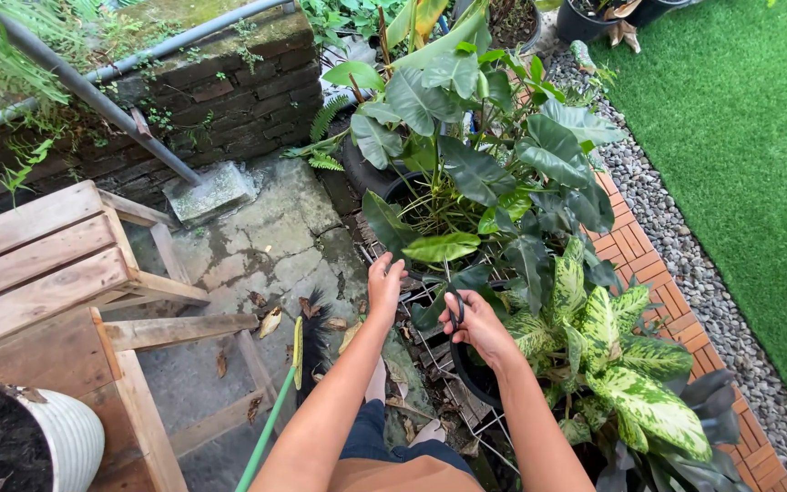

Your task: Trimming or pruning leaves from potted plants in an outdoor garden.

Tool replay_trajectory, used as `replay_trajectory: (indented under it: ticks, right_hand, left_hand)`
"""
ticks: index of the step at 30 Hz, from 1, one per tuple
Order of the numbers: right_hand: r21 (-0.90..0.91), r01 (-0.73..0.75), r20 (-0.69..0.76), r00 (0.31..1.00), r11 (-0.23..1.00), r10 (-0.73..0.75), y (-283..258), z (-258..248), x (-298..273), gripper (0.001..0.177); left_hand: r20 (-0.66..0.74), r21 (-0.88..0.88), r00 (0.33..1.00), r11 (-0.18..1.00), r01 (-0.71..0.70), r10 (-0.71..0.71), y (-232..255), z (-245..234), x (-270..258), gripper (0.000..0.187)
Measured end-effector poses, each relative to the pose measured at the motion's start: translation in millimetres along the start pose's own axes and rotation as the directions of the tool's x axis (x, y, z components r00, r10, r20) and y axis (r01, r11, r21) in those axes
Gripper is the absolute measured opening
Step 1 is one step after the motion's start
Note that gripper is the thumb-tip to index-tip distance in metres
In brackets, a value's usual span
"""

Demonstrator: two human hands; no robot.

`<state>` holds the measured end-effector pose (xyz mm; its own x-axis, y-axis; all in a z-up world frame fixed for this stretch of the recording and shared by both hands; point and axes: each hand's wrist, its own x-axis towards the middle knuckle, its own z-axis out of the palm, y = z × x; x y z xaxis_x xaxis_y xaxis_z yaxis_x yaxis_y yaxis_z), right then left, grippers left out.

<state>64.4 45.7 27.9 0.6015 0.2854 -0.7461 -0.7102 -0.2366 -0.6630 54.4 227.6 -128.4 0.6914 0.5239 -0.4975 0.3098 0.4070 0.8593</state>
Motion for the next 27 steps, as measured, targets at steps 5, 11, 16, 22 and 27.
replay_trajectory:
  ticks: [5, 11, 16, 22, 27]
  right_hand:
    - [0.042, 0.050, 0.009, 0.999, 0.998, -0.050, -6, -2, -24, 0.038]
    - [0.058, 0.076, -0.151, 0.986, 0.995, -0.066, 6, -40, -42, 0.039]
    - [0.149, 0.110, -0.311, 0.949, 0.983, -0.059, 23, -97, -45, 0.038]
    - [0.259, 0.221, -0.365, 0.924, 0.940, -0.117, 42, -133, -59, 0.037]
    - [0.260, 0.169, -0.283, 0.955, 0.951, -0.092, 52, -124, -68, 0.037]
  left_hand:
    - [0.018, -0.022, 1.000, 1.000, -0.011, 0.011, 7, -3, -10, 0.056]
    - [0.246, 0.102, 0.965, 0.988, -0.117, 0.089, -27, 11, -20, 0.064]
    - [0.481, 0.295, 0.877, 0.945, -0.141, -0.019, -12, 31, -59, 0.075]
    - [0.432, 0.331, 0.862, 0.935, 0.123, -0.266, 9, 23, -53, 0.028]
    - [0.172, 0.032, 0.973, 0.988, 0.149, -0.153, 51, -12, -18, 0.022]
